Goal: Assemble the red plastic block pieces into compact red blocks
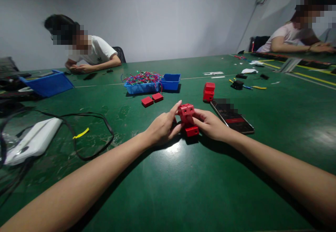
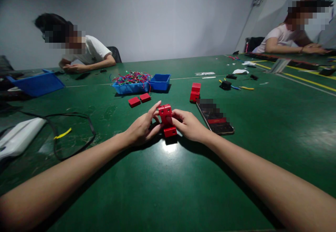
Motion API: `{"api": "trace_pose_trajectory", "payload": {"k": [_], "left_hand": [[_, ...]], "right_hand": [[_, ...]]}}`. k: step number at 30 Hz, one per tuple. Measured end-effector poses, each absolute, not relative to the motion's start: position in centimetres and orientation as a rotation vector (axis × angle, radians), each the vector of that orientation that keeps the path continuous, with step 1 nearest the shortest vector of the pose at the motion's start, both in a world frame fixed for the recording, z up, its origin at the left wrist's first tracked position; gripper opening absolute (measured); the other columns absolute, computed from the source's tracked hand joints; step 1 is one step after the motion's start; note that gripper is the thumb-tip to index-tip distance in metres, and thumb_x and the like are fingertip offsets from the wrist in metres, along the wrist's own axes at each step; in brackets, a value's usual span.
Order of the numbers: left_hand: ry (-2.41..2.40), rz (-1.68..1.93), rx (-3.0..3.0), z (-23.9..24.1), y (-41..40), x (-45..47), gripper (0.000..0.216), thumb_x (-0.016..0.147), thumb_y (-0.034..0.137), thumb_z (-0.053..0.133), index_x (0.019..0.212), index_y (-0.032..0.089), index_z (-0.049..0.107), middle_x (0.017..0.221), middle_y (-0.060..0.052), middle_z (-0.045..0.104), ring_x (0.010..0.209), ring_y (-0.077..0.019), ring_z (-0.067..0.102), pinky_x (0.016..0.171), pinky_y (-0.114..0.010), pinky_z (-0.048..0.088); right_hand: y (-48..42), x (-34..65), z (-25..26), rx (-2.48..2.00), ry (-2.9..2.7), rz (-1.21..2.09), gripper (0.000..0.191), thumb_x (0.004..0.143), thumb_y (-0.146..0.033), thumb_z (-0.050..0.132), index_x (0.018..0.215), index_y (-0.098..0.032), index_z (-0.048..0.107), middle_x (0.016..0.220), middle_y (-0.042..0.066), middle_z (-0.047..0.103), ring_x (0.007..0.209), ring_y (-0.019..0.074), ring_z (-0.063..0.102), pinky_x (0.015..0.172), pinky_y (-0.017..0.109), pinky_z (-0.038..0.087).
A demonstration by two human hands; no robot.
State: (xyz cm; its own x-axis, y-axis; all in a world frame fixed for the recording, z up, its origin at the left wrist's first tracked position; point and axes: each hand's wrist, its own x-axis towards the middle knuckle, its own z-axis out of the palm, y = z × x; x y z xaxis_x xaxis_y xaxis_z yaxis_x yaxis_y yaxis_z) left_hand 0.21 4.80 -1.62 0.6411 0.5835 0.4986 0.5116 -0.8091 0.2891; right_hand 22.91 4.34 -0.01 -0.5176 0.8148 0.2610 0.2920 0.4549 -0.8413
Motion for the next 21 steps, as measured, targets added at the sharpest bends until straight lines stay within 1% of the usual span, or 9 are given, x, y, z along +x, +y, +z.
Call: {"api": "trace_pose_trajectory", "payload": {"k": [4, 8, 11, 14, 21], "left_hand": [[0.943, 0.878, 2.748, -1.82, 4.97, 0.15, 0.079, 0.098, 0.037, 0.048, 0.157, 0.016, -0.001, 0.118, -0.018, 0.068, 0.092, -0.0284, 0.068, 0.082, -0.045, 0.056], [0.959, 0.866, 2.745, -1.83, 5.14, 0.17, 0.075, 0.100, 0.038, 0.044, 0.158, 0.016, 0.001, 0.126, -0.020, 0.065, 0.096, -0.0291, 0.068, 0.085, -0.047, 0.055], [0.932, 0.880, 2.735, -1.78, 5.31, 0.14, 0.070, 0.100, 0.032, 0.040, 0.158, 0.018, 0.003, 0.131, -0.019, 0.062, 0.104, -0.0289, 0.066, 0.090, -0.046, 0.053], [0.924, 0.891, 2.722, -1.81, 5.45, 0.08, 0.070, 0.098, 0.025, 0.039, 0.159, 0.020, 0.004, 0.136, -0.017, 0.059, 0.112, -0.0283, 0.063, 0.094, -0.045, 0.052], [0.985, 0.881, 2.708, -1.52, 5.24, 0.14, 0.069, 0.101, 0.032, 0.038, 0.159, 0.019, 0.003, 0.128, -0.017, 0.062, 0.107, -0.0277, 0.063, 0.091, -0.044, 0.051]], "right_hand": [[4.77, 23.07, -0.32, -0.960, -1.948, 1.100, 0.038, 0.091, -0.048, 0.057, 0.109, -0.017, 0.070, 0.110, 0.010, 0.075, 0.102, 0.0279, 0.069, 0.089, 0.040, 0.053], [4.92, 23.14, -0.56, -0.998, -1.930, 1.110, 0.037, 0.090, -0.049, 0.058, 0.104, -0.018, 0.071, 0.106, 0.009, 0.075, 0.104, 0.0279, 0.069, 0.091, 0.039, 0.053], [4.92, 23.16, -0.55, -1.017, -1.940, 1.096, 0.035, 0.090, -0.048, 0.059, 0.103, -0.017, 0.071, 0.104, 0.008, 0.075, 0.104, 0.0277, 0.069, 0.093, 0.041, 0.052], [4.83, 23.14, -0.33, -1.018, -1.952, 1.107, 0.036, 0.091, -0.048, 0.058, 0.103, -0.016, 0.071, 0.103, 0.008, 0.074, 0.101, 0.0271, 0.069, 0.093, 0.041, 0.052], [4.55, 23.05, 0.19, -0.981, -1.982, 1.133, 0.042, 0.089, -0.052, 0.061, 0.104, -0.016, 0.075, 0.097, 0.007, 0.076, 0.094, 0.0253, 0.069, 0.088, 0.038, 0.053]]}}
